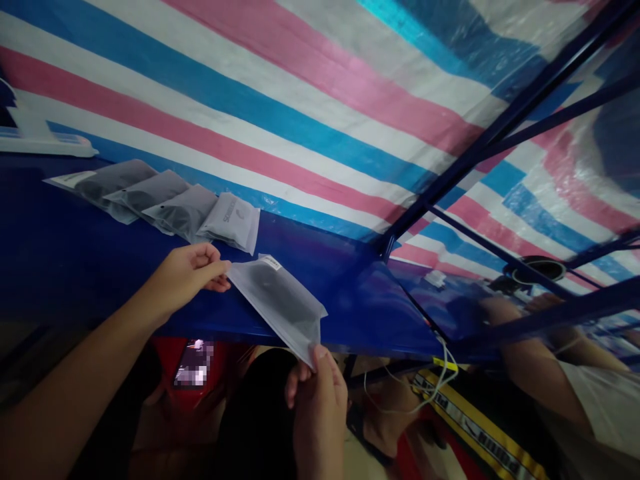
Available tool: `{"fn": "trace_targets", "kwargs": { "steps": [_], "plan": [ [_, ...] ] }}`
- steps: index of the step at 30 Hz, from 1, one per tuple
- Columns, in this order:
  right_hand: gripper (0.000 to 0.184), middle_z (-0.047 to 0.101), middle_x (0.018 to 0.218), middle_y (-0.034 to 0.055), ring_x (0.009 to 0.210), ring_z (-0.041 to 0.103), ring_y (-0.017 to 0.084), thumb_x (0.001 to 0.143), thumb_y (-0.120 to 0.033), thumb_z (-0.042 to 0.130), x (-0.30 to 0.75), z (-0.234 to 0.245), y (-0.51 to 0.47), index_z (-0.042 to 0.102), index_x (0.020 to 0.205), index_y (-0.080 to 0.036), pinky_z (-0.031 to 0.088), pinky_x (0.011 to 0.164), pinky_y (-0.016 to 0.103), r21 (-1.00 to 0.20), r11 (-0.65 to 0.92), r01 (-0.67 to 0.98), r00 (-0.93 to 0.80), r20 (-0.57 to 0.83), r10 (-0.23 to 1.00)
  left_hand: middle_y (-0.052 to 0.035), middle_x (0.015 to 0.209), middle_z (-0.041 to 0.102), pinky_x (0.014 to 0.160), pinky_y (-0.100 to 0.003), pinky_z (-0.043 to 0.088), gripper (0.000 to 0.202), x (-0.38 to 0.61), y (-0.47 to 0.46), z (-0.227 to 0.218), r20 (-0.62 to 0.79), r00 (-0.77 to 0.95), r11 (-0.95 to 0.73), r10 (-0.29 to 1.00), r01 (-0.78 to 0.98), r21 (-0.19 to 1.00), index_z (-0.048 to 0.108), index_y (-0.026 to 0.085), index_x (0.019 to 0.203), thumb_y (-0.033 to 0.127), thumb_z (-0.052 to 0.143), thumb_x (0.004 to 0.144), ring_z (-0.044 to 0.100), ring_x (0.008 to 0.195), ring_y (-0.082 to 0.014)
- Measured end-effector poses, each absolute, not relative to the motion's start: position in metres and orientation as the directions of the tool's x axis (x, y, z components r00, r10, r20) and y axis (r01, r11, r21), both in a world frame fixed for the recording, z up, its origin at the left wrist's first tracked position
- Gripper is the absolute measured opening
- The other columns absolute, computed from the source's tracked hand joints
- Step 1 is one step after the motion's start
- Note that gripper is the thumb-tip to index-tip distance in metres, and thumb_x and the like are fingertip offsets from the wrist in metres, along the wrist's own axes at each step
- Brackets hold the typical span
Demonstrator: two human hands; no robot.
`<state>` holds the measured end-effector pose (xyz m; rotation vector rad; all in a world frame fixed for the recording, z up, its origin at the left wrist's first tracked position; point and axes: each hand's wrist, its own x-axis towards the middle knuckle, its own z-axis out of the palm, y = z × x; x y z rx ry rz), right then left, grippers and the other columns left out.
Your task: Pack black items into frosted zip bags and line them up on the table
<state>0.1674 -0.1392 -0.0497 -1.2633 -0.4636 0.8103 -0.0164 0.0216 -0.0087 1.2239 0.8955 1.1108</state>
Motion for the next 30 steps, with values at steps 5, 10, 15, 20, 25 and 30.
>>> {"fn": "trace_targets", "kwargs": {
  "steps": [5,10,15,20,25,30],
  "plan": [
    [0.047,0.052,0.052,-0.0023,0.043,0.045,0.008,0.078,-0.059,0.073,0.150,-0.053,-0.147,0.055,0.067,-0.016,0.035,0.041,0.020,-0.981,-0.040,-0.191,0.616,-0.152,0.773,0.0001,0.063,0.067,0.058,-0.024,0.058,0.020,-0.017,0.024,-0.012,0.041,0.288,0.002,0.957,-0.147,0.989,0.049,0.018,0.072,0.019,0.069,0.075,0.070,0.060,-0.0160],
    [0.049,0.050,0.046,-0.0027,0.040,0.046,0.008,0.072,-0.061,0.077,0.138,-0.057,-0.158,0.062,0.067,-0.014,0.036,0.041,0.019,-0.975,-0.078,-0.209,0.597,-0.190,0.779,0.0038,0.062,0.064,0.055,-0.023,0.057,0.017,-0.017,0.024,-0.013,0.068,0.235,-0.027,0.970,-0.173,0.985,0.050,0.019,0.074,0.014,0.065,0.074,0.068,0.055,-0.0139],
    [0.042,0.070,0.077,0.0004,0.059,0.066,0.014,0.064,-0.044,0.088,0.142,-0.050,-0.150,0.064,0.087,-0.018,0.046,0.044,0.020,-0.841,0.093,-0.533,0.608,-0.305,0.733,0.0055,0.060,0.062,0.061,-0.023,0.058,0.015,-0.014,0.021,-0.011,0.055,0.256,-0.006,0.965,-0.186,0.983,0.050,0.018,0.072,0.011,0.063,0.072,0.067,0.059,-0.0121],
    [0.046,0.073,0.104,0.0078,0.092,0.074,0.023,0.070,-0.041,0.085,0.143,-0.039,-0.125,0.064,0.104,-0.017,0.056,0.056,0.023,-0.818,0.136,-0.559,0.592,-0.278,0.756,0.0026,0.059,0.066,0.064,-0.024,0.055,0.013,-0.012,0.014,-0.011,0.083,0.480,-0.013,0.873,-0.148,0.989,0.052,0.019,0.074,0.014,0.064,0.074,0.070,0.063,-0.0140],
    [0.047,0.074,0.084,0.0061,0.074,0.075,0.024,0.063,-0.036,0.088,0.153,-0.035,-0.100,0.063,0.096,-0.013,0.060,0.056,0.028,-0.873,0.087,-0.480,0.616,-0.265,0.742,-0.0043,0.069,0.073,0.065,-0.027,0.055,0.018,-0.014,0.006,-0.008,0.053,0.675,-0.002,0.736,-0.075,0.997,0.049,0.019,0.079,0.022,0.067,0.082,0.073,0.072,-0.0188],
    [0.045,0.074,0.084,0.0095,0.077,0.075,0.027,0.057,-0.032,0.090,0.167,-0.031,-0.095,0.066,0.087,-0.010,0.063,0.059,0.032,-0.911,0.069,-0.406,0.611,-0.215,0.762,-0.0019,0.070,0.072,0.062,-0.025,0.054,0.020,-0.017,0.005,-0.008,0.085,0.715,-0.006,0.694,-0.112,0.994,0.047,0.019,0.081,0.027,0.065,0.087,0.065,0.061,-0.0121]
  ]
}}
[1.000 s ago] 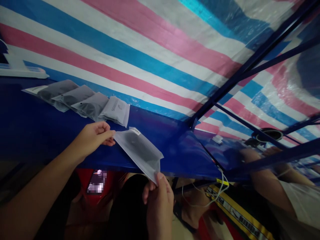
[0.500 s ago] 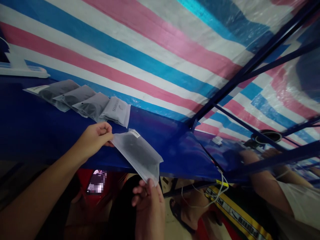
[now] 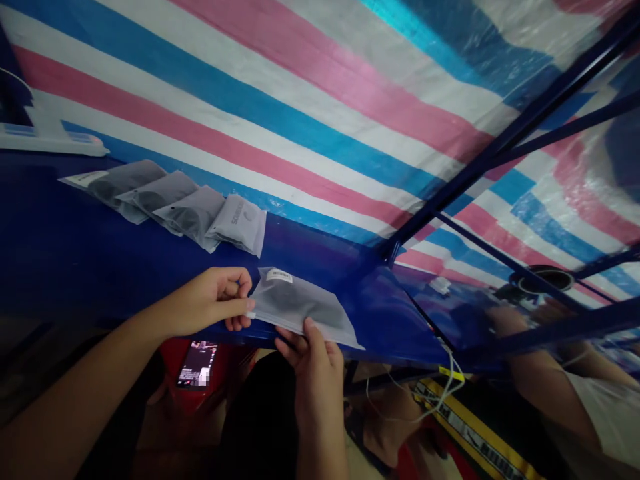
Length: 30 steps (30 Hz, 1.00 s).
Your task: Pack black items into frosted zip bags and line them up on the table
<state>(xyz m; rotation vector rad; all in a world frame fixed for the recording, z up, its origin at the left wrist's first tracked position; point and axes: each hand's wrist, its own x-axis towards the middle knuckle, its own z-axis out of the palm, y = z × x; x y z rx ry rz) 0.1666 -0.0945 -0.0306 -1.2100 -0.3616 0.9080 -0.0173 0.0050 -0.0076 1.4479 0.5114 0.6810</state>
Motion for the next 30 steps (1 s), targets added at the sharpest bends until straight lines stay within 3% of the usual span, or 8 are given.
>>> {"fn": "trace_targets", "kwargs": {
  "steps": [7,13,19,30],
  "plan": [
    [0.027,0.059,0.065,-0.0024,0.068,0.062,0.016,0.061,-0.026,0.085,0.182,-0.009,-0.073,0.061,0.067,-0.015,0.064,0.078,0.054,-0.948,0.139,-0.287,0.613,-0.070,0.787,0.0018,0.068,0.066,0.055,-0.024,0.052,0.021,-0.016,0.010,-0.012,0.154,0.649,-0.032,0.745,-0.195,0.980,0.047,0.020,0.085,0.032,0.064,0.089,0.062,0.057,-0.0112],
    [0.018,0.062,0.071,0.0001,0.078,0.063,0.018,0.064,-0.025,0.078,0.192,0.021,-0.033,0.063,0.070,-0.016,0.062,0.084,0.044,-0.966,0.178,-0.190,0.539,0.049,0.841,0.0017,0.071,0.066,0.048,-0.022,0.049,0.025,-0.014,0.017,-0.012,0.141,0.494,-0.031,0.858,-0.225,0.974,0.047,0.020,0.084,0.035,0.067,0.088,0.062,0.056,-0.0118],
    [0.015,0.065,0.075,0.0024,0.076,0.063,0.018,0.067,-0.027,0.073,0.172,0.027,-0.017,0.067,0.074,-0.016,0.059,0.074,0.035,-0.970,0.214,-0.115,0.501,0.130,0.856,0.0006,0.067,0.067,0.050,-0.020,0.049,0.026,-0.016,0.015,-0.009,0.139,0.474,-0.051,0.870,-0.194,0.980,0.052,0.018,0.081,0.035,0.072,0.084,0.063,0.057,-0.0114],
    [0.017,0.064,0.079,0.0009,0.081,0.065,0.017,0.072,-0.029,0.069,0.152,0.013,-0.006,0.059,0.080,-0.017,0.056,0.069,0.031,-0.913,0.364,-0.183,0.609,0.185,0.771,0.0019,0.071,0.063,0.050,-0.022,0.053,0.030,-0.015,0.016,-0.009,0.108,0.455,0.054,0.884,-0.328,0.943,0.049,0.018,0.082,0.032,0.076,0.080,0.062,0.062,-0.0122]
  ]
}}
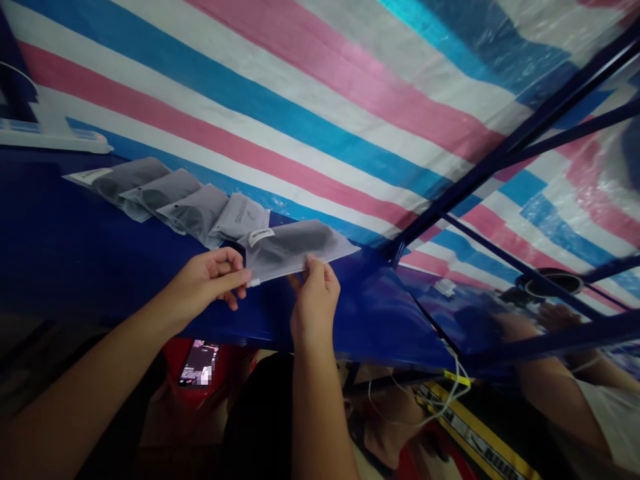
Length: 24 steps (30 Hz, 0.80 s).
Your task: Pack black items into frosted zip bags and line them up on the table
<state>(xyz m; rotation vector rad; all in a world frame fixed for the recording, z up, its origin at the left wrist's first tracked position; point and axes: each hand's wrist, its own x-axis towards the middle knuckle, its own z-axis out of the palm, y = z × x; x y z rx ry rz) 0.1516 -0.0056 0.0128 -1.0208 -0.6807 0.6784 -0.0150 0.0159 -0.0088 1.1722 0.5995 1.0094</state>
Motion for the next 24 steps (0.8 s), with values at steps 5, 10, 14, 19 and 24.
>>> {"fn": "trace_targets", "kwargs": {
  "steps": [5,10,14,19,24],
  "plan": [
    [0.019,0.060,0.080,-0.0001,0.080,0.062,0.016,0.075,-0.033,0.067,0.141,-0.001,-0.009,0.056,0.080,-0.018,0.057,0.072,0.031,-0.909,0.397,-0.124,0.716,0.195,0.670,0.0022,0.072,0.062,0.055,-0.022,0.055,0.029,-0.016,0.015,-0.009,0.121,0.458,0.044,0.880,-0.334,0.942,0.050,0.019,0.085,0.030,0.076,0.079,0.063,0.066,-0.0126],
    [0.020,0.055,0.077,-0.0017,0.079,0.059,0.015,0.077,-0.036,0.068,0.138,-0.014,-0.016,0.057,0.080,-0.019,0.057,0.073,0.030,-0.901,0.419,-0.113,0.797,0.170,0.579,0.0028,0.068,0.062,0.057,-0.025,0.056,0.026,-0.014,0.014,-0.011,0.082,0.496,0.054,0.865,-0.254,0.966,0.050,0.019,0.085,0.028,0.073,0.081,0.063,0.063,-0.0128],
    [0.022,0.051,0.075,-0.0029,0.074,0.054,0.012,0.079,-0.038,0.068,0.139,-0.021,-0.018,0.056,0.079,-0.019,0.055,0.071,0.027,-0.902,0.426,-0.073,0.829,0.183,0.529,0.0016,0.069,0.064,0.060,-0.026,0.055,0.020,-0.011,0.014,-0.014,0.082,0.538,0.017,0.839,-0.177,0.984,0.052,0.019,0.086,0.029,0.070,0.083,0.065,0.064,-0.0138],
    [0.024,0.049,0.074,-0.0032,0.070,0.051,0.011,0.080,-0.042,0.067,0.138,-0.027,-0.017,0.057,0.078,-0.020,0.053,0.068,0.024,-0.897,0.442,-0.021,0.846,0.220,0.486,0.0047,0.065,0.061,0.060,-0.024,0.050,0.017,-0.010,0.015,-0.015,0.079,0.538,0.001,0.839,-0.147,0.989,0.051,0.020,0.086,0.025,0.067,0.083,0.060,0.058,-0.0109],
    [0.025,0.051,0.078,-0.0019,0.072,0.051,0.012,0.082,-0.043,0.065,0.138,-0.029,-0.016,0.058,0.079,-0.020,0.052,0.066,0.023,-0.902,0.431,-0.006,0.847,0.224,0.481,0.0054,0.061,0.059,0.058,-0.023,0.048,0.016,-0.009,0.014,-0.011,0.048,0.499,0.025,0.865,-0.140,0.990,0.048,0.020,0.083,0.022,0.064,0.083,0.057,0.054,-0.0100]
  ]
}}
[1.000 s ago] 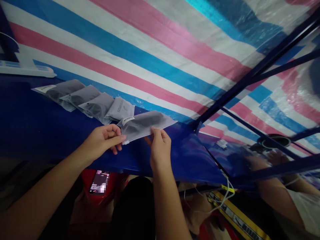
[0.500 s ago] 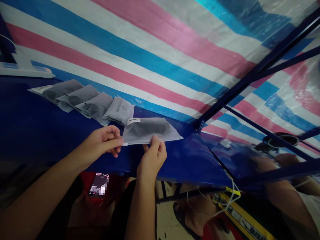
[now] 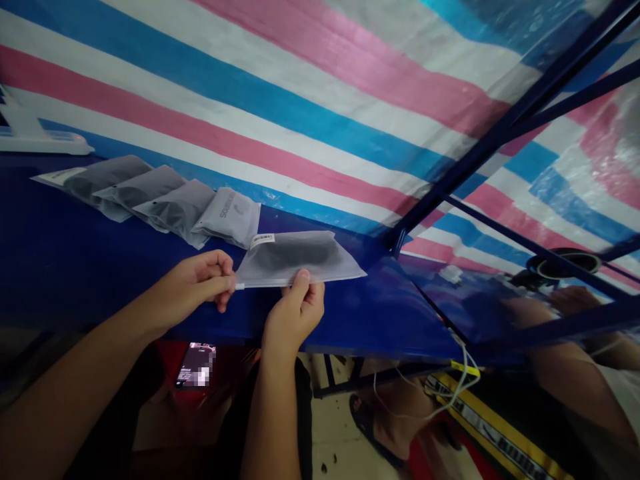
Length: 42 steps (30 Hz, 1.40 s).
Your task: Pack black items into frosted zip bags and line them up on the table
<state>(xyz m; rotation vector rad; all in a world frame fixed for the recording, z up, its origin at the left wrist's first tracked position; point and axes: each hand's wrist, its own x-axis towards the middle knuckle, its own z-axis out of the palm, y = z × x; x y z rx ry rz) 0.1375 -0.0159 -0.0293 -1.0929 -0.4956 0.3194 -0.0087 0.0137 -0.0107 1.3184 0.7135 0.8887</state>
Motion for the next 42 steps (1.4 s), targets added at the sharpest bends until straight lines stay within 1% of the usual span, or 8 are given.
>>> {"fn": "trace_targets", "kwargs": {
  "steps": [4,8,13,22,27,30,38,42],
  "plan": [
    [0.024,0.050,0.076,-0.0022,0.072,0.051,0.012,0.082,-0.043,0.064,0.1374,-0.0273,-0.0174,0.057,0.081,-0.020,0.052,0.067,0.024,-0.903,0.429,-0.025,0.850,0.206,0.485,0.0033,0.064,0.062,0.061,-0.025,0.050,0.017,-0.0093,0.0119,-0.0086,0.066,0.524,0.016,0.849,-0.149,0.989,0.050,0.020,0.086,0.027,0.065,0.084,0.060,0.058,-0.0121],
    [0.023,0.048,0.075,-0.0028,0.070,0.050,0.012,0.083,-0.042,0.064,0.1375,-0.0260,-0.0198,0.056,0.080,-0.021,0.052,0.066,0.024,-0.903,0.430,-0.025,0.851,0.207,0.482,0.0029,0.065,0.062,0.059,-0.025,0.049,0.019,-0.0097,0.0110,-0.0085,0.070,0.572,0.020,0.818,-0.149,0.989,0.051,0.020,0.088,0.028,0.067,0.083,0.060,0.060,-0.0128],
    [0.023,0.047,0.075,-0.0030,0.070,0.050,0.011,0.083,-0.042,0.064,0.1372,-0.0264,-0.0203,0.055,0.080,-0.021,0.051,0.066,0.024,-0.894,0.447,-0.035,0.846,0.211,0.489,0.0031,0.066,0.061,0.055,-0.022,0.047,0.017,-0.0087,0.0112,-0.0071,0.086,0.555,0.019,0.827,-0.180,0.983,0.052,0.020,0.087,0.024,0.067,0.080,0.057,0.059,-0.0115],
    [0.026,0.049,0.078,-0.0018,0.072,0.051,0.011,0.084,-0.044,0.064,0.1375,-0.0299,-0.0193,0.056,0.080,-0.020,0.050,0.065,0.023,-0.884,0.468,-0.013,0.831,0.251,0.496,0.0028,0.065,0.062,0.052,-0.020,0.042,0.011,-0.0097,0.0123,-0.0068,0.043,0.549,0.075,0.834,-0.191,0.979,0.056,0.018,0.080,0.016,0.065,0.073,0.054,0.056,-0.0094],
    [0.026,0.052,0.082,-0.0002,0.076,0.055,0.013,0.084,-0.045,0.065,0.1367,-0.0306,-0.0184,0.058,0.083,-0.019,0.051,0.067,0.024,-0.881,0.472,-0.012,0.820,0.262,0.510,0.0040,0.060,0.061,0.052,-0.019,0.039,0.010,-0.0067,0.0119,-0.0083,0.051,0.464,0.035,0.884,-0.175,0.984,0.056,0.017,0.074,0.011,0.059,0.068,0.051,0.053,-0.0078],
    [0.026,0.052,0.082,0.0000,0.077,0.056,0.013,0.084,-0.044,0.064,0.1369,-0.0306,-0.0184,0.058,0.085,-0.019,0.052,0.070,0.025,-0.882,0.472,-0.009,0.818,0.265,0.510,0.0040,0.059,0.061,0.053,-0.020,0.041,0.007,-0.0043,0.0098,-0.0073,0.059,0.446,0.014,0.893,-0.157,0.988,0.056,0.018,0.075,0.013,0.058,0.069,0.052,0.053,-0.0087],
    [0.027,0.048,0.077,-0.0015,0.069,0.052,0.011,0.086,-0.044,0.063,0.1391,-0.0317,-0.0203,0.054,0.080,-0.019,0.050,0.062,0.023,-0.878,0.478,0.022,0.814,0.293,0.501,0.0037,0.062,0.061,0.053,-0.022,0.041,0.013,-0.0053,0.0088,-0.0083,0.085,0.427,-0.026,0.900,-0.142,0.990,0.057,0.018,0.082,0.022,0.068,0.075,0.053,0.052,-0.0096],
    [0.027,0.049,0.080,-0.0004,0.072,0.054,0.012,0.086,-0.044,0.062,0.1400,-0.0328,-0.0196,0.054,0.081,-0.019,0.051,0.064,0.024,-0.882,0.470,0.023,0.808,0.294,0.511,0.0035,0.062,0.062,0.053,-0.021,0.040,0.013,-0.0049,0.0105,-0.0098,0.096,0.432,-0.036,0.897,-0.144,0.989,0.057,0.018,0.081,0.021,0.068,0.074,0.053,0.052,-0.0090]
  ]
}}
